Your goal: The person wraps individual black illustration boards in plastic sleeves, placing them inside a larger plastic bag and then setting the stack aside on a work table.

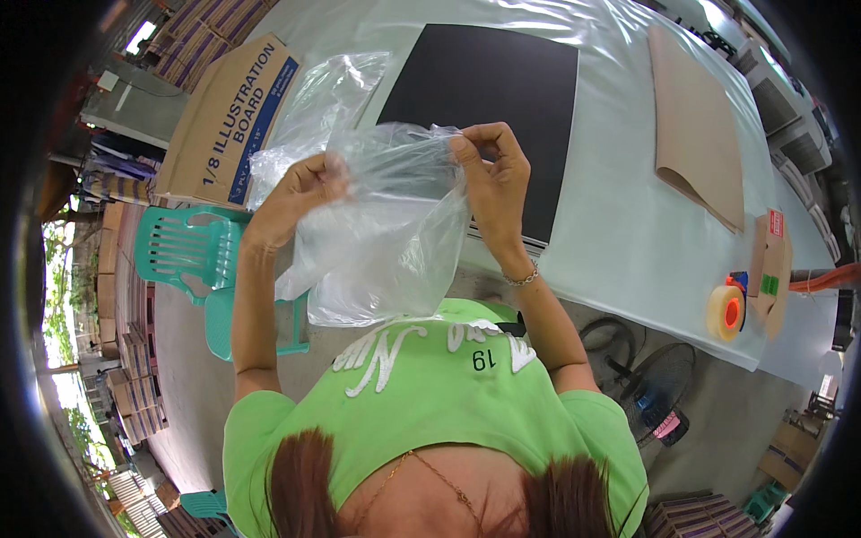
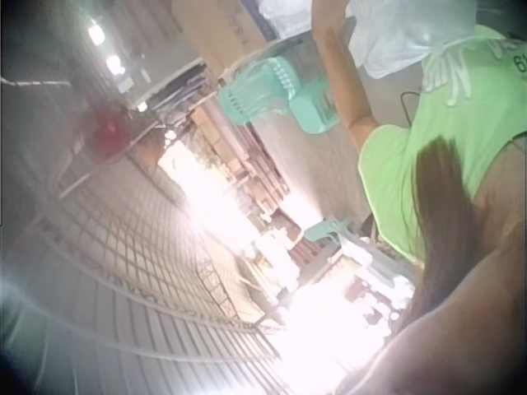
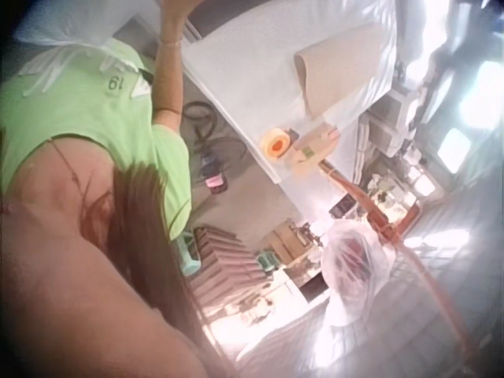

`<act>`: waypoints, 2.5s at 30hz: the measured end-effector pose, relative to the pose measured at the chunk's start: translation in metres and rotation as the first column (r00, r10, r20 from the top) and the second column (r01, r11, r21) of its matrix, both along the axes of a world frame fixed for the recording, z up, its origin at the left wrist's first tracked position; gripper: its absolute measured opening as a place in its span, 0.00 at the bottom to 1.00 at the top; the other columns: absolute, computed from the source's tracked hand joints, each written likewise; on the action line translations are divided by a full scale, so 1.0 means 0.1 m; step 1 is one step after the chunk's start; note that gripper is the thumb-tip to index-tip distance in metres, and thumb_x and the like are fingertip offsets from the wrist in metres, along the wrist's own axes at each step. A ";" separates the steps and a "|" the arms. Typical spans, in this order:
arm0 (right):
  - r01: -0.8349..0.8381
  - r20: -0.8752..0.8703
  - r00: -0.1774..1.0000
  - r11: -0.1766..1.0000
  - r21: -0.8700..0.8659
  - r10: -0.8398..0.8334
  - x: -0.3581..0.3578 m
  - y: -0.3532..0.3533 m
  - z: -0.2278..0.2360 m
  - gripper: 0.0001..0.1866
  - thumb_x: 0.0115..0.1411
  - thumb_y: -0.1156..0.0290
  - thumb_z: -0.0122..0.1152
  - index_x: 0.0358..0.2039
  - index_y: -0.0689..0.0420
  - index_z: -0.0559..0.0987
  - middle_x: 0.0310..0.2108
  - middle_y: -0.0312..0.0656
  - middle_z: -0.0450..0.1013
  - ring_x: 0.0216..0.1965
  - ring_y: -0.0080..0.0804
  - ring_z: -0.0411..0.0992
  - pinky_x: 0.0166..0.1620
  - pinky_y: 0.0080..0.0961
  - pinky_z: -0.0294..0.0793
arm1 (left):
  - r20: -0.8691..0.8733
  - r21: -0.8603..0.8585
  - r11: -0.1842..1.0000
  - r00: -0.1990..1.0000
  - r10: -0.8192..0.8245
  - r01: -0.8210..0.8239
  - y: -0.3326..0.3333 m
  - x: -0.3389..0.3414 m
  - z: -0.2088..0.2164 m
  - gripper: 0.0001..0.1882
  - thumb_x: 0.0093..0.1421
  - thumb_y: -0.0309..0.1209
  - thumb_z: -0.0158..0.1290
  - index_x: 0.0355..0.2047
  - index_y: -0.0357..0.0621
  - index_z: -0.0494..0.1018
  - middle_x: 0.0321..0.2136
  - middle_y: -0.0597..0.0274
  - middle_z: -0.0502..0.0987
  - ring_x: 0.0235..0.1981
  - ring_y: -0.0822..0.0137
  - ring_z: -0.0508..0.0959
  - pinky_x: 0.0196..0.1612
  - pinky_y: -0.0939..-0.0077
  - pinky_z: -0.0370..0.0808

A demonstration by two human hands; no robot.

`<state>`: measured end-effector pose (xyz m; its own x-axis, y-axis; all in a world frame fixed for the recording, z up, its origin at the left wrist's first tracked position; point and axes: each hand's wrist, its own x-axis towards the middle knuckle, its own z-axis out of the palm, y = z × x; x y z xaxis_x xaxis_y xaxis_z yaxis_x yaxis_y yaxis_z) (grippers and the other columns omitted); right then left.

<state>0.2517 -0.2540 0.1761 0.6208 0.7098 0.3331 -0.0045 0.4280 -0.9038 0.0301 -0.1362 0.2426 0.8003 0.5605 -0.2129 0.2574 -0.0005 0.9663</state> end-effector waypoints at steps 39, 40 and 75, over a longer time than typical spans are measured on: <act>0.731 -0.017 0.667 0.658 -0.183 -0.745 1.90 -1.54 -1.31 0.05 0.62 0.76 0.61 0.33 0.62 0.74 0.27 0.34 0.72 0.28 0.18 0.69 0.33 0.16 0.70 | 0.344 -0.470 0.877 0.936 0.079 0.099 0.50 -0.32 -0.45 0.36 0.61 0.57 0.51 0.52 0.33 0.69 0.47 0.55 0.75 0.53 0.58 0.72 0.61 0.64 0.63; 0.740 -0.022 0.653 0.643 -0.196 -0.757 1.89 -1.59 -1.35 0.05 0.62 0.76 0.60 0.33 0.62 0.74 0.27 0.34 0.72 0.29 0.19 0.69 0.34 0.16 0.70 | 0.311 -0.373 0.921 0.951 0.008 0.114 0.41 -0.31 -0.57 0.35 0.61 0.58 0.51 0.51 0.35 0.70 0.46 0.56 0.75 0.53 0.59 0.72 0.61 0.64 0.64; 0.745 -0.214 0.412 0.462 -0.480 -0.886 1.28 -2.90 -2.42 0.09 0.62 0.70 0.62 0.34 0.61 0.74 0.30 0.39 0.73 0.29 0.26 0.72 0.30 0.22 0.74 | -0.057 0.115 0.990 0.994 0.095 -0.088 0.05 0.61 -2.05 0.14 0.58 0.29 0.55 0.43 0.37 0.76 0.31 0.69 0.79 0.34 0.75 0.75 0.42 0.78 0.72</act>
